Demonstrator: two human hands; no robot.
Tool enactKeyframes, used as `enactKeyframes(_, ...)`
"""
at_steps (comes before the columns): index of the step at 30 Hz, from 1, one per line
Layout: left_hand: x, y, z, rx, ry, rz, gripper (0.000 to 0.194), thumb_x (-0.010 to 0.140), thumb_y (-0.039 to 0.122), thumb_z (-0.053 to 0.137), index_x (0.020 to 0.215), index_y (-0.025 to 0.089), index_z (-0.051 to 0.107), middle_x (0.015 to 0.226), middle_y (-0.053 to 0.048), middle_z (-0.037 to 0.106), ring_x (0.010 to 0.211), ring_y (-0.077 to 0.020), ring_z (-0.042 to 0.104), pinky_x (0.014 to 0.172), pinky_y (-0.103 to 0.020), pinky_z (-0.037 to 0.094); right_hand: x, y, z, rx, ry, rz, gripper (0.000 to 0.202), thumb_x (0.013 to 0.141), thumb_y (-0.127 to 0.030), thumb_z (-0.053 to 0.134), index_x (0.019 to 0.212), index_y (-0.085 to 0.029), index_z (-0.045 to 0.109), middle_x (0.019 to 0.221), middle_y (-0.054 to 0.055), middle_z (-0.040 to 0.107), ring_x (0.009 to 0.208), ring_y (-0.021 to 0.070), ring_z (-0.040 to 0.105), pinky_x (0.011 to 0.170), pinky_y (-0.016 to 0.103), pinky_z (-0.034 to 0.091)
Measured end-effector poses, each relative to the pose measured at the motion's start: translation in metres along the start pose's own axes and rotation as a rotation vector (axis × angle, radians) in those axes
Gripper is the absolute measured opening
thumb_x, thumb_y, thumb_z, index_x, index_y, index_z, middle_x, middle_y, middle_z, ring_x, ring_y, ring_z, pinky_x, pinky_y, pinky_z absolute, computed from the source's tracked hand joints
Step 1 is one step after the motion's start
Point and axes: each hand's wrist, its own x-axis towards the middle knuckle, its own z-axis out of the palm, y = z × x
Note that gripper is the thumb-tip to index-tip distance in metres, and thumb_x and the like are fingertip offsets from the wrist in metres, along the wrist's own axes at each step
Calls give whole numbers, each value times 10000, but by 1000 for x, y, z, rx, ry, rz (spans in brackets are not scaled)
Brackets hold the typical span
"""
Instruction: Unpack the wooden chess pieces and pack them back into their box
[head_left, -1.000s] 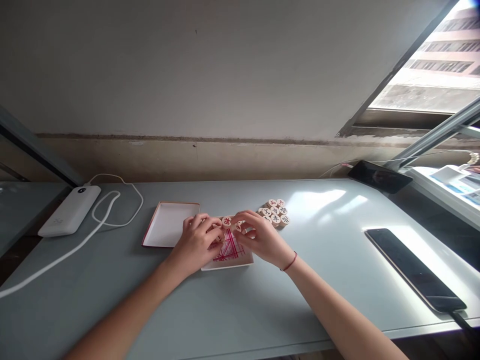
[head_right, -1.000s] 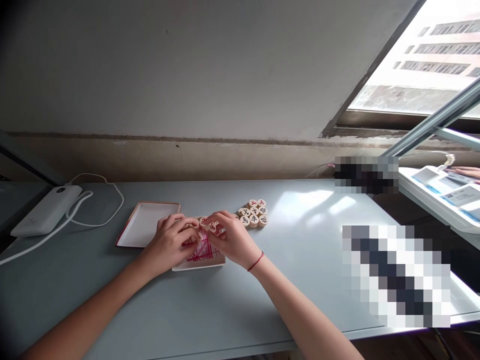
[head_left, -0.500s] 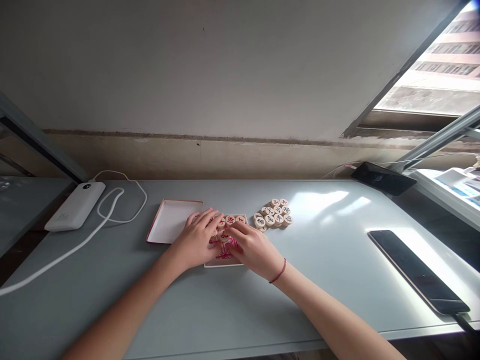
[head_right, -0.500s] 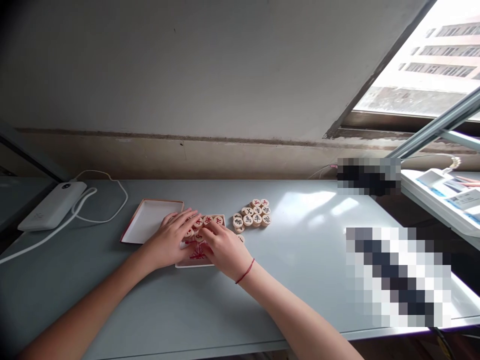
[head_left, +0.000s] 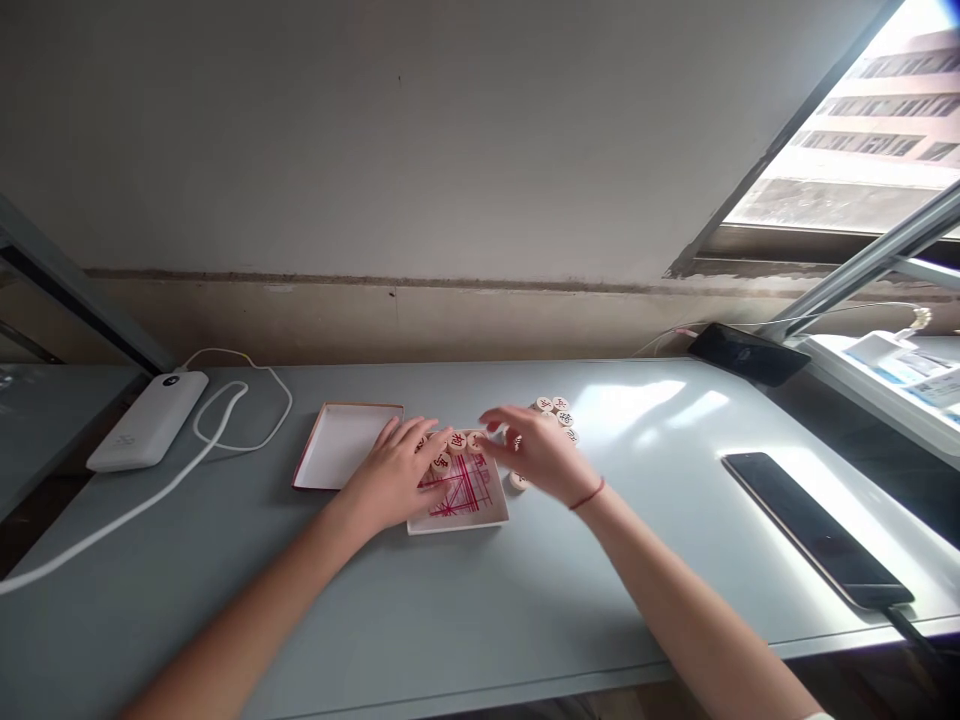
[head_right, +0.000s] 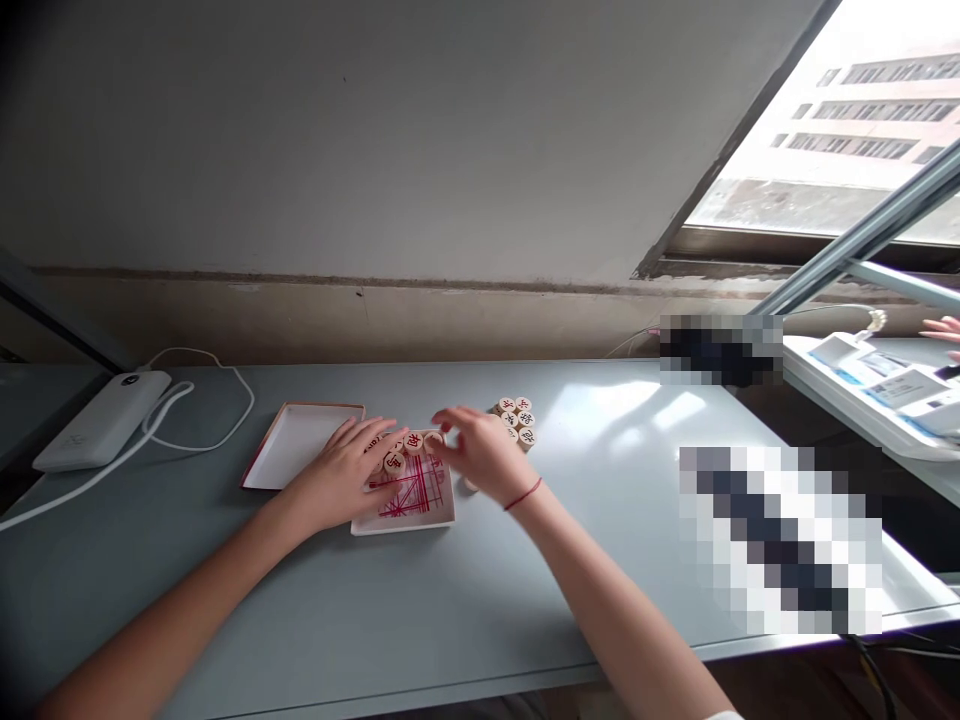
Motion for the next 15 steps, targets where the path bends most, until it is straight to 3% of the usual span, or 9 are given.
enactKeyframes(3, 11, 4, -4, 0, 9, 28, 517, 853, 385, 583, 1329, 208, 487, 1342, -131, 524, 1275, -297, 444, 1086, -524, 311, 21, 29, -25, -269, 55, 255, 246, 881, -325, 537, 1033, -185, 670, 1055, 76, 680, 746, 159, 652, 727, 279, 476)
enactKeyframes(6, 20, 10, -6, -17, 44, 59, 451, 872, 332, 562, 1296, 186, 517, 1296, -131, 557, 1247, -295, 469, 1059, -511, 352, 38, 50, -36, -440, -166, 441, 293, 866, -372, 542, 1020, -175, 695, 1007, 113, 693, 891, 238, 652, 709, 296, 463)
enactKeyframes(8, 23, 13, -6, -32, 84, 98, 378, 890, 271, 528, 1257, 179, 545, 1241, -121, 589, 1210, -276, 499, 1026, -474, 395, 44, 56, -37, -466, -265, 488, 277, 844, -383, 569, 941, -172, 721, 902, 127, 704, 850, 258, 661, 661, 299, 456)
enactKeyframes(10, 22, 14, -5, -45, 121, 143, 321, 903, 223, 496, 1214, 194, 570, 1179, -97, 617, 1175, -251, 521, 993, -434, 426, 48, 58, -35, -469, -283, 493, 242, 815, -359, 608, 898, -168, 732, 870, 136, 705, 809, 259, 666, 631, 296, 452)
enactKeyframes(15, 15, 11, -6, -59, 180, 162, 246, 904, 177, 479, 1106, 197, 618, 1095, -74, 642, 1136, -236, 537, 970, -410, 441, 54, 64, -27, -433, -298, 488, 298, 770, -265, 645, 1040, -156, 706, 991, 129, 704, 779, 226, 674, 587, 265, 459)
